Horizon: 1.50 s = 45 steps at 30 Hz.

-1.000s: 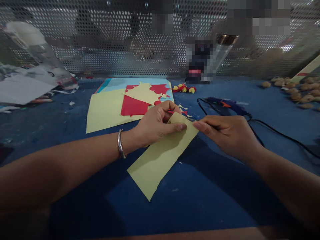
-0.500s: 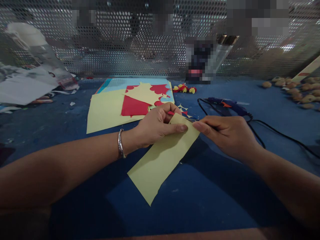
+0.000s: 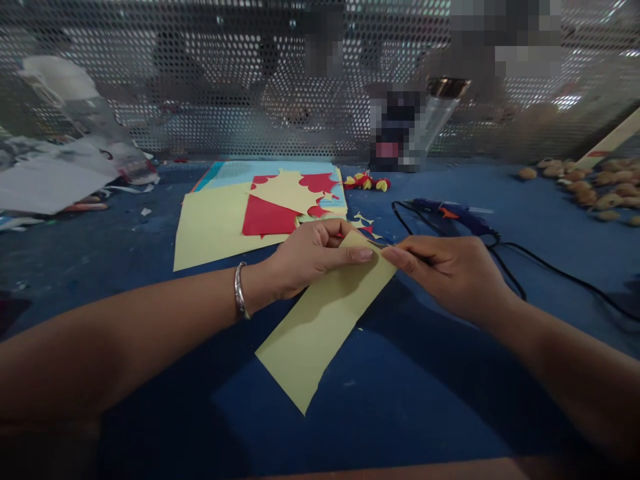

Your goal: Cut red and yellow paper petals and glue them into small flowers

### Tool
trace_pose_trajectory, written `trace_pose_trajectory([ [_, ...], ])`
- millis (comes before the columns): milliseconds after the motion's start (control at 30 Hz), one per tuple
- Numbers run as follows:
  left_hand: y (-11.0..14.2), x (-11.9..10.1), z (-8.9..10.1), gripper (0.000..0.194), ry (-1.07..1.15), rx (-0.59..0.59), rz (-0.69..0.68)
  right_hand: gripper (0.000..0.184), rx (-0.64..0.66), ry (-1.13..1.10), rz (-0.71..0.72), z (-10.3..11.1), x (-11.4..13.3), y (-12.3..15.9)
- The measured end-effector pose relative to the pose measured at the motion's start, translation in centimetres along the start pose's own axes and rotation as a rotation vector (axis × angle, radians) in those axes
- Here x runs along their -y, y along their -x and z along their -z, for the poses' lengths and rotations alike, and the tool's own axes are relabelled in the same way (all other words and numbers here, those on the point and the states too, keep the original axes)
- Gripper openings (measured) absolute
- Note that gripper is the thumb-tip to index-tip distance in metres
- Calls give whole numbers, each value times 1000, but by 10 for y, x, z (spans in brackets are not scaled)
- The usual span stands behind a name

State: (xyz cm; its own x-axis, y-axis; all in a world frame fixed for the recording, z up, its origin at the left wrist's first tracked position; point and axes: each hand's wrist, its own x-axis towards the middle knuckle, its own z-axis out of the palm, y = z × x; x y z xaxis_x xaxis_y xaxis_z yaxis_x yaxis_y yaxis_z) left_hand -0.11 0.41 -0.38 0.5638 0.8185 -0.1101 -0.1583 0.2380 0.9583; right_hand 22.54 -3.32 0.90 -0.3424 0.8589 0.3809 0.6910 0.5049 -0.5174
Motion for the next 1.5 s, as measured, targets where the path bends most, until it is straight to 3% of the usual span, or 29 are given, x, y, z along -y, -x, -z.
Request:
trace_pose_trajectory([
  [300,-1,1,1,38,32,-32,21,59,15,14,-10,-1,-6,2],
  [800,-1,4,0,35,-42,-22,-14,62,-2,19,21,-2,-1,1],
  [1500,-1,1,4,35,10,13,77,60,3,17,20,-1,-2,1],
])
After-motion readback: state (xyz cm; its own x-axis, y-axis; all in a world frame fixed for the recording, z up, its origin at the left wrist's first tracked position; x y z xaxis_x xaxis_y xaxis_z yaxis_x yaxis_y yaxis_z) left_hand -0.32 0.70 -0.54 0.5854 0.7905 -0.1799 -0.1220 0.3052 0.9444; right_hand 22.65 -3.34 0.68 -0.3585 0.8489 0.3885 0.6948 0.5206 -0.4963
